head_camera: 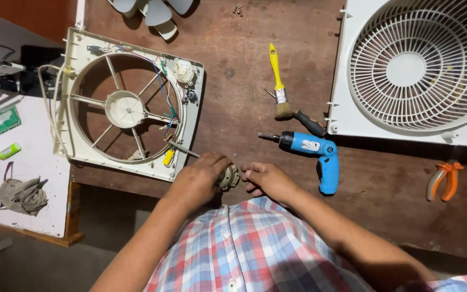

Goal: Disassembling a fan motor using an electric screwdriver and hands on a workbench.

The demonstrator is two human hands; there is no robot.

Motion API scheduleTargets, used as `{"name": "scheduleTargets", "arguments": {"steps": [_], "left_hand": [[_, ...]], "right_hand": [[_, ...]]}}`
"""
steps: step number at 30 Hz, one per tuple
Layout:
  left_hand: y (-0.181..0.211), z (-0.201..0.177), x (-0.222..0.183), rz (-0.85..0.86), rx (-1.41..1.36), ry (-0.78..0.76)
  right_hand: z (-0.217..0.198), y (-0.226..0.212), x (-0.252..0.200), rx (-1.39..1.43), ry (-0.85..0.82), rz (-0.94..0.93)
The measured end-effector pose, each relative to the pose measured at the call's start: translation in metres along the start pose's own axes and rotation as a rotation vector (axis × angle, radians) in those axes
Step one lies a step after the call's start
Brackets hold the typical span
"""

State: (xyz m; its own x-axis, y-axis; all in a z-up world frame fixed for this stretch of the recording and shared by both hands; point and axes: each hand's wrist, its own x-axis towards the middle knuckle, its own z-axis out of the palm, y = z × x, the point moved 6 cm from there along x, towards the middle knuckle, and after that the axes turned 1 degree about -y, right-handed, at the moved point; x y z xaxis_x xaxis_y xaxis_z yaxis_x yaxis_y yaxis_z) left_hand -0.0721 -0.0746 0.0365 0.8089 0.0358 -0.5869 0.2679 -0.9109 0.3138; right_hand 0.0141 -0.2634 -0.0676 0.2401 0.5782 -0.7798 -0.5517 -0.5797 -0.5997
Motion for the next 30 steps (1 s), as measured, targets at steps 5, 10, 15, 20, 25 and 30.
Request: {"name": "scheduleTargets", "arguments": {"steps": [5,10,15,20,25,30], "left_hand": [[-0.008,0.018,0.004,-0.011,0.004,0.039],[-0.006,0.024,0.005,-0.023,0.013,0.072],[0.000,0.018,0.002,-0.098,-0.052,0.042],[0.015,0.024,0.013,-0.139,-0.005,0.143],[0.001,0.068,0.034,-0.108,0.062,0.311],[-0.007,0.079,0.034,-0.147,-0.034,0.314]], "right_hand": [[0.007,-0.008,0.020,0.113,-0.074,0.036],[0.003,-0.014,0.016,0.057,-0.094,0.061],[0.004,0.016,0.034,0.345,-0.208,0.215],[0.008,0.014,0.030,0.432,-0.243,0.227],[0.012,0.019,0.037,0.409,-0.225,0.184],[0.018,0.017,0.038,0.237,-0.102,0.067]]}}
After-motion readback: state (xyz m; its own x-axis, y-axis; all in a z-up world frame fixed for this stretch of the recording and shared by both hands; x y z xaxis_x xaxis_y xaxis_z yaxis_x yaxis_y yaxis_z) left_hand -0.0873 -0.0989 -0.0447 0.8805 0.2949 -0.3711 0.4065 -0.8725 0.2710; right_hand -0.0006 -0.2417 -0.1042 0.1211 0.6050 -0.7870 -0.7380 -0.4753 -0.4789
